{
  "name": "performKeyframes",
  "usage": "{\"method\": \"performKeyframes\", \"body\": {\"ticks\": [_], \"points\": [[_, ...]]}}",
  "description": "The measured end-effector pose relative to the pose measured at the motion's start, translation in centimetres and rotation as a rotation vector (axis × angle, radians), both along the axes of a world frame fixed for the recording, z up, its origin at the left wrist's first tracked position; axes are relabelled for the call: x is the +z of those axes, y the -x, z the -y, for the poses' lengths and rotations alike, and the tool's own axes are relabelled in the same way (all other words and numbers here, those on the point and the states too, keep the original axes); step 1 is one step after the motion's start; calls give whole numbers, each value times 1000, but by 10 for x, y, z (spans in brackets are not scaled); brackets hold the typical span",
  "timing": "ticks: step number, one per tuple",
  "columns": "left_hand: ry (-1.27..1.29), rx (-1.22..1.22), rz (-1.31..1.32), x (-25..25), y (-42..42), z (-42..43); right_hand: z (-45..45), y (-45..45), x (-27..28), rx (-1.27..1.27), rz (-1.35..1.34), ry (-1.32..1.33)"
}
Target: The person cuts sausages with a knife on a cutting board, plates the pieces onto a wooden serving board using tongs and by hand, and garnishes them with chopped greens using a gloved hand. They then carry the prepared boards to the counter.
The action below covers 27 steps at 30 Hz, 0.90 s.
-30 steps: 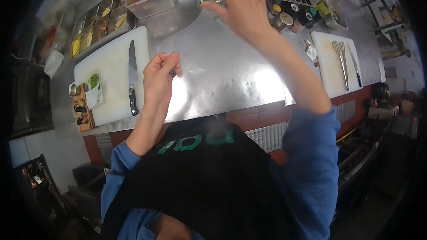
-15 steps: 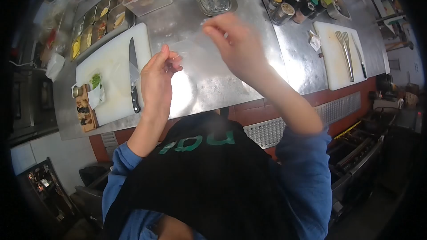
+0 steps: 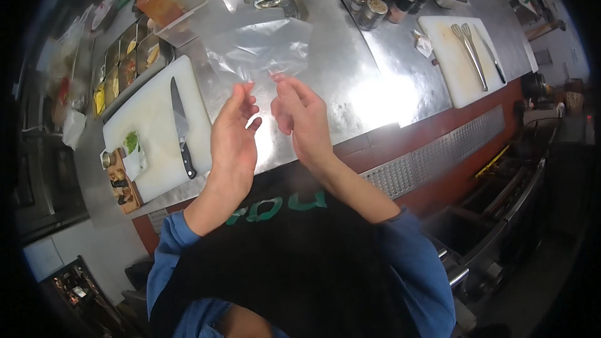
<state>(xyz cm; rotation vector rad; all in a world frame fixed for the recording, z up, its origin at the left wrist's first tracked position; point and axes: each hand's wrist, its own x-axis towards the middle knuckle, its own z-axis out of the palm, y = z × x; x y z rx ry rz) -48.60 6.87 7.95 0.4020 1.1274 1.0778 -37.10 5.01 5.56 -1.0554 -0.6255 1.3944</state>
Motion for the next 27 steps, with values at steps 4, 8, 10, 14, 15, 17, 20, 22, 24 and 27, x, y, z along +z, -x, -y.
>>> {"method": "performKeyframes", "body": {"ticks": [4, 8, 10, 14, 15, 17, 20, 22, 24, 27], "points": [[62, -125, -60, -17, -4, 4, -8, 7, -16, -229, -140, 12], [222, -165, 53, -33, 4, 6, -13, -11, -22, -340, 42, -1], [-771, 41, -858, -43, 9, 6, -13, -17, -23, -346, 327, -94], [-1268, -223, -1018, -38, -9, -5, -4, -9, -30, -124, 322, -211], [-1201, -180, -1010, -43, -11, -7, -3, -11, -28, -68, 298, -161], [-1063, -241, -928, -43, -12, -5, -4, -7, -24, -109, 234, -173], [-654, -323, -555, -44, -9, -7, -2, -9, -32, -71, 134, -167], [-378, -337, -268, -43, -6, -8, 1, -10, -44, 7, 100, -149], [-399, -252, -258, -36, -3, -9, 1, -10, -57, -57, 518, -192], [-416, -215, -349, -36, 6, -11, -2, -30, -68, -157, 1310, -372]]}}
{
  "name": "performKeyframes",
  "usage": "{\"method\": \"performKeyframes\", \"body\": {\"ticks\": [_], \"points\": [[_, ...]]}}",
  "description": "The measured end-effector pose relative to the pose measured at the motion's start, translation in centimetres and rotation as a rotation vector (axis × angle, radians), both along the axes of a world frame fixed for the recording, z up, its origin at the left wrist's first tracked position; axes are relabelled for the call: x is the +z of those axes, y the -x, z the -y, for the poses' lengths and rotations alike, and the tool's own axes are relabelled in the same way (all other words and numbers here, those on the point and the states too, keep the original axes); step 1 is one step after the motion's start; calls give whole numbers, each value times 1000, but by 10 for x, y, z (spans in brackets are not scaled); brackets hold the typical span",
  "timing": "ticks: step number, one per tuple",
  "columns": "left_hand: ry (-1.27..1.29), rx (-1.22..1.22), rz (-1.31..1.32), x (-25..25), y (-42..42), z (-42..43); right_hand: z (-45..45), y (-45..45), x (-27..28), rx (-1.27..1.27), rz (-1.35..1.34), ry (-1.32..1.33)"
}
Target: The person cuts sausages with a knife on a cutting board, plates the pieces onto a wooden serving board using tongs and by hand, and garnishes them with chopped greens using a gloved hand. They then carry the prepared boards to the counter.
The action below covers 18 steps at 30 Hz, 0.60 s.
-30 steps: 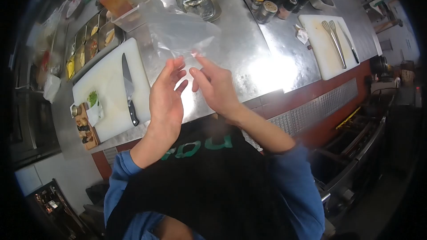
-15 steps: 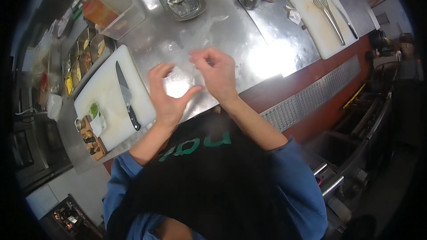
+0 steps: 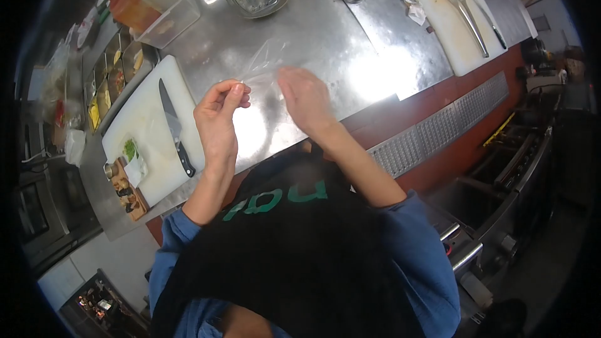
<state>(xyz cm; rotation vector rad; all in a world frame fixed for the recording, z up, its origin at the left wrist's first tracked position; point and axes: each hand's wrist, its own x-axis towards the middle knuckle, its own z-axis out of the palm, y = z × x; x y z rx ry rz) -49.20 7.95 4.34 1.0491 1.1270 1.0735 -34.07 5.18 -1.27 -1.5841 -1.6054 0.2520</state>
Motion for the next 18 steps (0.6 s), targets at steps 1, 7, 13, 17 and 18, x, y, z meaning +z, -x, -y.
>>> {"method": "performKeyframes", "body": {"ticks": [1, 7, 13, 17, 18], "points": [[-2, 13, -34, 0, 4, -1, 1, -3, 7, 6, -3, 3], [-127, -21, -142, 11, -7, 9, 6, 8, 73, 383, -14, -71], [-641, -220, -454, 29, -10, 19, -23, 5, 25, 419, -1, -82], [-691, -323, -594, 20, -9, 12, -14, 6, 28, 726, 154, 461], [-724, -329, -614, 18, -9, 10, -5, 11, 21, 766, 110, 531]]}}
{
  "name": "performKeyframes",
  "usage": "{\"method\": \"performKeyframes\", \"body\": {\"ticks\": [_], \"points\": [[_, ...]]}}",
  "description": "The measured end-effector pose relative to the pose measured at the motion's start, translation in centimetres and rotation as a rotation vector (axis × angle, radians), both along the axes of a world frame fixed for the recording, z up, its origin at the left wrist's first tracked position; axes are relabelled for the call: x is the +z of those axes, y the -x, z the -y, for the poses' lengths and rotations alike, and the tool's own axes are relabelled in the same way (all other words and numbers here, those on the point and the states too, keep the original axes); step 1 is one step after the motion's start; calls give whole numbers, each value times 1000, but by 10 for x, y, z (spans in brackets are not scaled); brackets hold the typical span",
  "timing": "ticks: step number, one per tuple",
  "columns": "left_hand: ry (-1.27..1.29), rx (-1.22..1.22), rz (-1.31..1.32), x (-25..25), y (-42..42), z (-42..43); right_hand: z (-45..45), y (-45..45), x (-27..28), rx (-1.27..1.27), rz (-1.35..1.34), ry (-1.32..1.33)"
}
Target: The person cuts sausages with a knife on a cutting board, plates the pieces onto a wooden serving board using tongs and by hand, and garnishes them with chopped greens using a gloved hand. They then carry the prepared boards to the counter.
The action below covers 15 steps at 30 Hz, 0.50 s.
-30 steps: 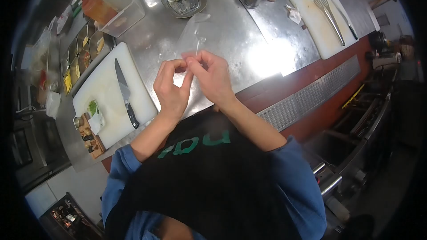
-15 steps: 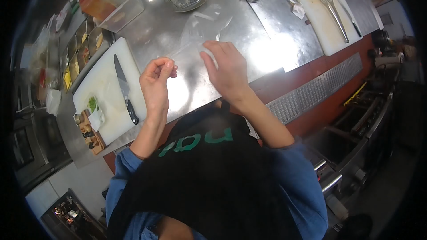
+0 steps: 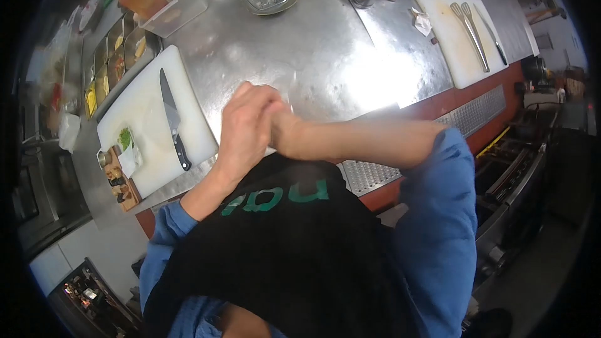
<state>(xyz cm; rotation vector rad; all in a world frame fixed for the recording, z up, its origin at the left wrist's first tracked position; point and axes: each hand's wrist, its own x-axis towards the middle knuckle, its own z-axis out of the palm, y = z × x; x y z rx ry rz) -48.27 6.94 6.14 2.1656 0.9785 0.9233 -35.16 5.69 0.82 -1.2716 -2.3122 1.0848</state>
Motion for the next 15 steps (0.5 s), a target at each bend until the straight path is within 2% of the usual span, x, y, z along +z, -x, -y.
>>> {"method": "performKeyframes", "body": {"ticks": [1, 3, 4, 6, 9, 10, 12, 13, 14, 15], "points": [[1, 8, 3, 0, 0, 1, 7, 4, -7, 29, -21, 81], [35, -110, -193, 1, 2, 3, 14, 12, -19, 79, -66, 240], [34, -101, -190, 6, 2, 1, 13, 1, -21, 149, -154, 98], [-148, -88, -295, 24, 4, -4, -7, -3, -22, 158, -369, 196], [-236, -47, -318, 36, 16, -15, -54, 23, -26, 50, -1089, 863], [-242, -17, -321, 33, 19, -16, -66, 33, -24, 49, -1279, 1010], [-428, 66, -193, 18, 20, -16, -82, 47, -20, 80, -1495, 1136], [-431, 75, -198, 15, 24, -12, -90, 48, -19, 74, -1570, 1156], [-476, 217, -4, 14, 26, -8, -95, 46, -17, 87, -1563, 1153], [-519, 354, 193, 11, 27, -8, -99, 40, -14, -104, -1688, 1120]]}}
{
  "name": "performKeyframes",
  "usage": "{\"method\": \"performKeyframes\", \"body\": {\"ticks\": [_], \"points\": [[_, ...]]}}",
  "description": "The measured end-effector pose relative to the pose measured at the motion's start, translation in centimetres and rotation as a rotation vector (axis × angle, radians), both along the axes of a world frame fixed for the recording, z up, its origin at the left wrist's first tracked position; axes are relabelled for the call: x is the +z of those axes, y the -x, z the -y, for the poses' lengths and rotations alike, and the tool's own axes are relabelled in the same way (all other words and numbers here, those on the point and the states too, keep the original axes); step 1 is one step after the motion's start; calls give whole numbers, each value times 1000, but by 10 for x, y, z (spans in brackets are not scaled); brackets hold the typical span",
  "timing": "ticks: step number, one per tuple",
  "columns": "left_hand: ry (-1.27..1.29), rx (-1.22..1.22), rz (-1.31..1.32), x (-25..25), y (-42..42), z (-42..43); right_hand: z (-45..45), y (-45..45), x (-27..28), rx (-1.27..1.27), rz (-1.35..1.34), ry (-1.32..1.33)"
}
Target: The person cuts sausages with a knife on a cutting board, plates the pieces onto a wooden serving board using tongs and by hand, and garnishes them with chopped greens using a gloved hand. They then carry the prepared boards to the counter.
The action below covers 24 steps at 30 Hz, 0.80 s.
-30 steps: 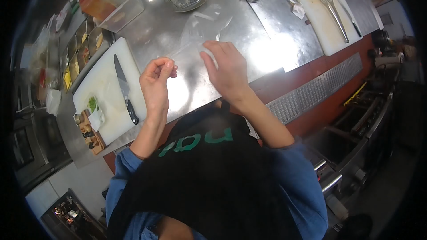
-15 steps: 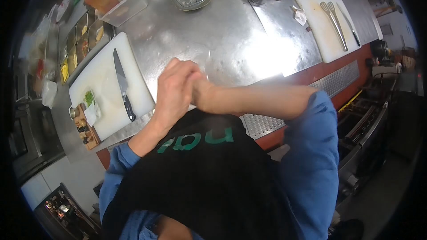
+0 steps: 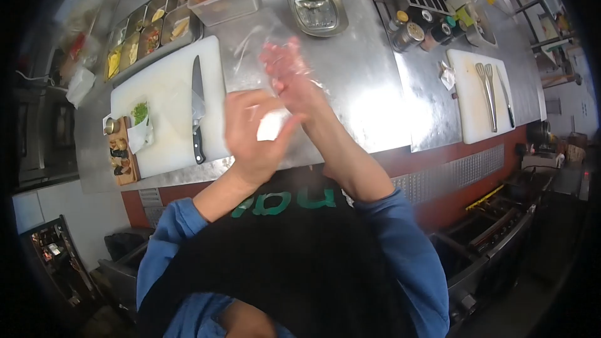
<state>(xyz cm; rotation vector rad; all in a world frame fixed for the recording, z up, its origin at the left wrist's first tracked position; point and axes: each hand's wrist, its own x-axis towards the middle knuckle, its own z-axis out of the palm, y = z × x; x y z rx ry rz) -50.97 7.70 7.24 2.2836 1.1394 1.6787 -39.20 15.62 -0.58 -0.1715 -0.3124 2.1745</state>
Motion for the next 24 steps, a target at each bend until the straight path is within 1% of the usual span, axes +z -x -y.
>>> {"method": "performKeyframes", "body": {"ticks": [1, 2, 4, 6, 8, 9, 10, 11, 13, 14, 15, 16, 17, 18, 20, 21, 22, 23, 24], "points": [[22, 152, 91, -15, 5, -5, -1, -2, 2, -161, -20, 128], [21, 153, 93, -26, 5, -9, 3, 6, 14, -160, -19, 127], [323, 203, 221, -41, 6, -18, 17, 32, 38, -488, 253, 111], [330, 232, 230, -47, 9, -32, 18, 46, 47, -437, 253, 125], [357, 275, 241, -53, 11, -37, 20, 50, 42, -388, 254, 150], [356, 282, 246, -56, 13, -35, 17, 48, 34, -467, 367, 34], [302, 259, 132, -58, 17, -33, 13, 48, 34, -542, 475, -88], [249, 234, 16, -59, 21, -32, 14, 49, 36, -536, 473, -92], [211, 268, 43, -58, 29, -29, 20, 50, 42, -605, 1045, -243], [171, 298, 71, -57, 32, -30, 17, 50, 40, -598, 1043, -248], [174, 311, 70, -55, 35, -30, 15, 50, 36, -640, 947, -214], [193, 281, -35, -53, 37, -28, 15, 50, 33, -676, 852, -173], [209, 249, -139, -50, 40, -27, 10, 49, 33, -684, 820, -156], [213, 261, -138, -49, 44, -26, 3, 49, 35, -671, 819, -158], [369, 287, -214, -45, 49, -20, -8, 50, 40, -753, 716, -370], [372, 298, -212, -39, 55, -22, -17, 44, 26, -764, 985, -606], [321, 310, -203, -29, 64, -23, -21, 43, 19, -754, 983, -605], [269, 323, -191, -24, 69, -23, -24, 43, 13, -603, 799, -489], [273, 333, -187, -25, 70, -25, -27, 44, 8, -453, 616, -376]]}}
